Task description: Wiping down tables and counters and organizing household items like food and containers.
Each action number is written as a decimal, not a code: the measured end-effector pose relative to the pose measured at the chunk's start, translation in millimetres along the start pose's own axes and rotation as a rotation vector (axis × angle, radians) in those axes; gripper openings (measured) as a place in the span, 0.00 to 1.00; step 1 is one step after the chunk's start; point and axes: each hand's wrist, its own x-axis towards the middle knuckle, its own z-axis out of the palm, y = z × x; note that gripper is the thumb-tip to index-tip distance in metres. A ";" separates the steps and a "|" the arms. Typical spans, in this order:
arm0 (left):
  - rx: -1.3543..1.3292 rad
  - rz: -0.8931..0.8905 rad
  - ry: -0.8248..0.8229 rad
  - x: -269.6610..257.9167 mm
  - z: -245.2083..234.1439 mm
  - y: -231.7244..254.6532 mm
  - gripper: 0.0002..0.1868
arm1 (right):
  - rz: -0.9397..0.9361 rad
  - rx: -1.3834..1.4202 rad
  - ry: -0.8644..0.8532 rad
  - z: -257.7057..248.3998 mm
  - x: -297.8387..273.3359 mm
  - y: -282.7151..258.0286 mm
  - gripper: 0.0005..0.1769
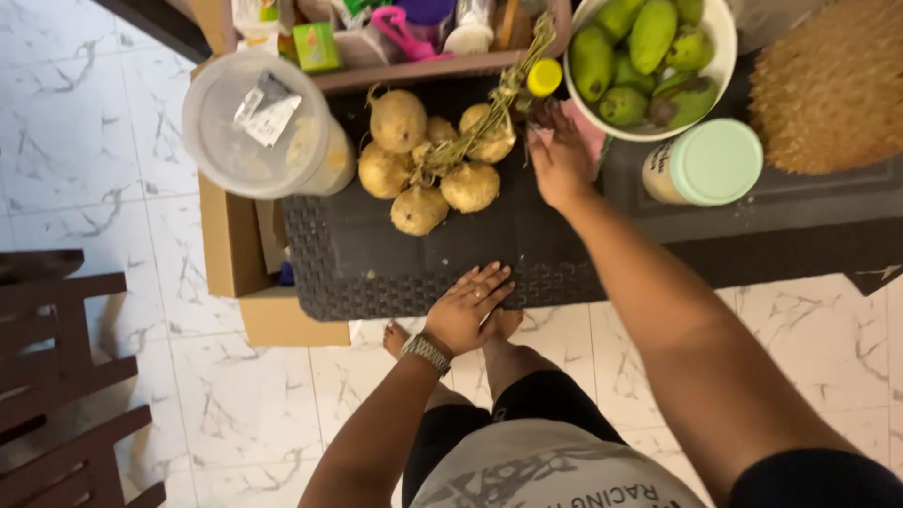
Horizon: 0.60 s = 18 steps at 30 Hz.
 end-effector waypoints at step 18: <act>-0.026 -0.271 0.029 -107.5 -117.0 -44.6 0.26 | 0.040 0.280 0.152 75.9 -196.3 -142.7 0.23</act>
